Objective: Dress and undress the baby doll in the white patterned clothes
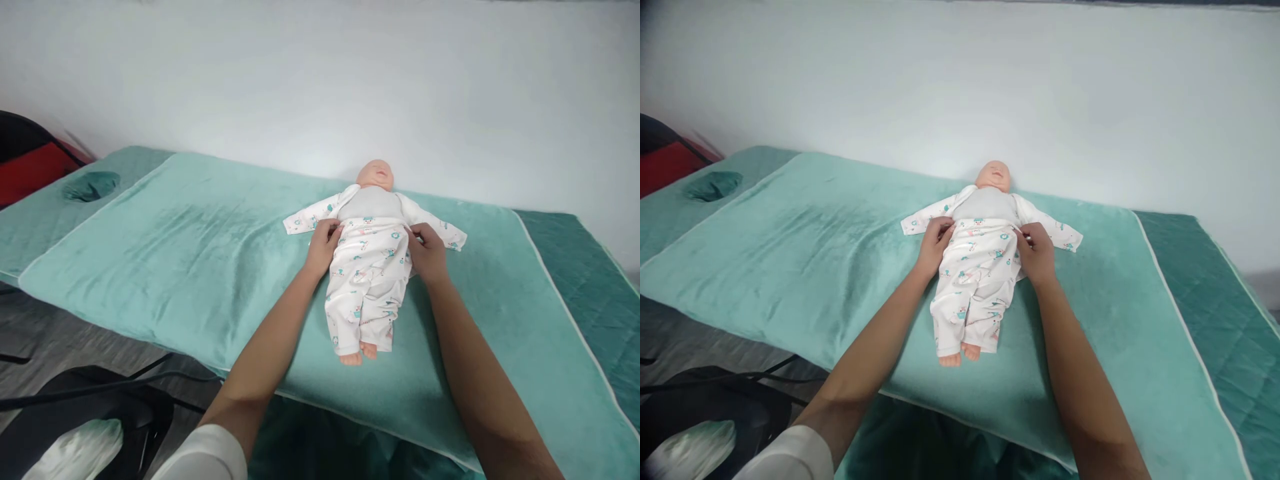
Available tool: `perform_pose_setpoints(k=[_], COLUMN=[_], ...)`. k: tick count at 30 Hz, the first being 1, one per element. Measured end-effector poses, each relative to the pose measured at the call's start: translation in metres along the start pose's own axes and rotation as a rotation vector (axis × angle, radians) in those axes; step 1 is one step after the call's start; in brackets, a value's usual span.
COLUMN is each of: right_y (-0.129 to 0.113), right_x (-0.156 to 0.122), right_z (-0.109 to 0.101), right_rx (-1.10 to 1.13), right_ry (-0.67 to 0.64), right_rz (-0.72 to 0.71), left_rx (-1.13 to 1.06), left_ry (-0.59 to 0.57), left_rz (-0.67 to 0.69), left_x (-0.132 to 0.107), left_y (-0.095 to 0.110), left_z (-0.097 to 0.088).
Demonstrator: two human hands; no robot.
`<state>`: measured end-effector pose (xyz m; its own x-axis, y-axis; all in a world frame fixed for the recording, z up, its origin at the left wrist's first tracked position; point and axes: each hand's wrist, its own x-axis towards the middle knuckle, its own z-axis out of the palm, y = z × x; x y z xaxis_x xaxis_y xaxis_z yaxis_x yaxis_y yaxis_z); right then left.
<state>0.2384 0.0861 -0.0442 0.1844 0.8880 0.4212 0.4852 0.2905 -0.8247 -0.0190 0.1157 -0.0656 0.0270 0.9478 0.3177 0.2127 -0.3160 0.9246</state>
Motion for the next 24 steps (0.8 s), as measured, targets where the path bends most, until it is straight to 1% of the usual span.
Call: perform_pose_setpoints(k=[1, 3, 4, 6, 8, 10, 12, 13, 14, 16, 18, 21, 24], right_y=[-0.002, -0.01, -0.015, -0.028, -0.038, -0.044, -0.045, -0.044, -0.044, -0.043, -0.041, -0.037, -0.03], right_x=[-0.001, -0.002, -0.004, -0.008, -0.014, -0.018, -0.02, -0.02, -0.02, -0.018, -0.015, -0.01, -0.005], right_z=[0.0, 0.001, 0.001, 0.003, 0.005, 0.006, 0.007, 0.007, 0.006, 0.004, 0.002, -0.004, -0.013], right_rx=[-0.016, -0.058, -0.076, -0.087, -0.062, -0.036, -0.021, -0.014, -0.008, 0.0, 0.009, 0.059, 0.136], right_ry=[0.023, 0.067, 0.077, 0.066, 0.011, -0.052, -0.081, -0.092, -0.102, -0.134, -0.169, -0.233, -0.338], right_rz=[-0.095, -0.265, -0.323, -0.365, -0.32, -0.237, -0.156, -0.127, -0.105, -0.06, -0.001, 0.112, 0.192], left_rx=[0.0, 0.0, 0.008, 0.046, 0.089, 0.1, 0.067, 0.038, 0.005, -0.029, 0.018, 0.111, 0.085], left_ry=[0.033, 0.049, 0.032, -0.026, -0.08, -0.121, -0.134, -0.119, -0.086, 0.029, 0.157, 0.306, 0.396], left_rz=[0.061, 0.152, 0.179, 0.218, 0.261, 0.304, 0.311, 0.29, 0.255, 0.158, 0.07, 0.006, -0.045], left_x=[0.0, 0.002, 0.003, 0.004, 0.003, 0.001, -0.002, -0.003, -0.003, -0.003, -0.002, 0.001, 0.004], left_y=[-0.001, -0.002, -0.001, 0.002, 0.005, 0.01, 0.013, 0.015, 0.016, 0.017, 0.016, 0.011, 0.004], left_z=[0.0, 0.0, 0.0, -0.002, -0.004, -0.005, -0.005, -0.004, -0.003, -0.002, -0.002, -0.004, -0.006])
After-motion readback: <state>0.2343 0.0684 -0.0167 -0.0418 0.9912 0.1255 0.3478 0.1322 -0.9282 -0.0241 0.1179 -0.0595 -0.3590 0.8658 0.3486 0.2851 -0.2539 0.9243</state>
